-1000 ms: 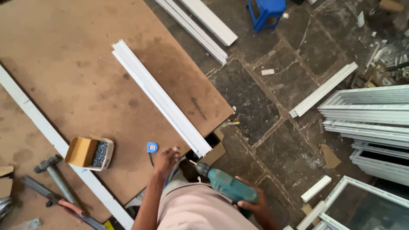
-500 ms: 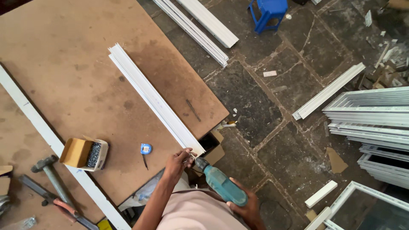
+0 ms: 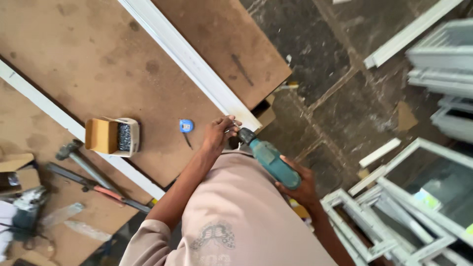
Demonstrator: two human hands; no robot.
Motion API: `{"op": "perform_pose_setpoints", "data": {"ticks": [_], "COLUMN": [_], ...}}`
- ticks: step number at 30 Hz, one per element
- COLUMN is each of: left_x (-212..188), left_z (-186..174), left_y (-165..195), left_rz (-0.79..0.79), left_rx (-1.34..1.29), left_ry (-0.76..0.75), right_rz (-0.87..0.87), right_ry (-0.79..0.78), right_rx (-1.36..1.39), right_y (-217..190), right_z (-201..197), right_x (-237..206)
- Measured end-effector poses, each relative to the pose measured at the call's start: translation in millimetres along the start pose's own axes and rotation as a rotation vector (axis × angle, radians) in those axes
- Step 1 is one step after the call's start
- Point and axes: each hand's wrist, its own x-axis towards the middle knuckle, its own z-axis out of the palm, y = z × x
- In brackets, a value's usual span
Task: The person joins white window frame profiles on a workbench, driving screws with a power drill while holding the pieces aligned. They measure a profile with a tape measure, mark it with a pencil, reposition the profiles, and continue screwing the frame sections together.
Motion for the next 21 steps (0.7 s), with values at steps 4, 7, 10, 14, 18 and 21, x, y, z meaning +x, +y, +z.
{"op": "perform_pose_setpoints", "data": {"ticks": [4, 7, 10, 14, 18, 21], "left_x": [4, 5, 9, 25, 41, 42], "left_z": [-21, -44, -60, -63, -55, -50], "left_y": [22, 25, 13, -6, -16, -15], "left_rz": [-0.064, -0.123, -0.223, -0.247, -0.300, -0.351], "left_rx": [0.121, 0.302, 0.331, 0.072, 0.046, 0.040], "left_ry": [0.015, 0.024, 0.034, 0.004, 0.028, -0.002], "right_rz": [-0.061, -0.083, -0.059, 0.008, -0.008, 0.015], "right_ry": [-0.011, -0.034, -0.043, -0.011, 0.079, 0.115], "right_rx": [-0.152, -0.271, -0.348, -0.375, -0.381, -0.404], "right_y": [-28, -46, -54, -52, -48, -46], "right_z": [30, 48, 58, 66, 72, 74], "right_x": [21, 27, 31, 36, 33, 26]}}
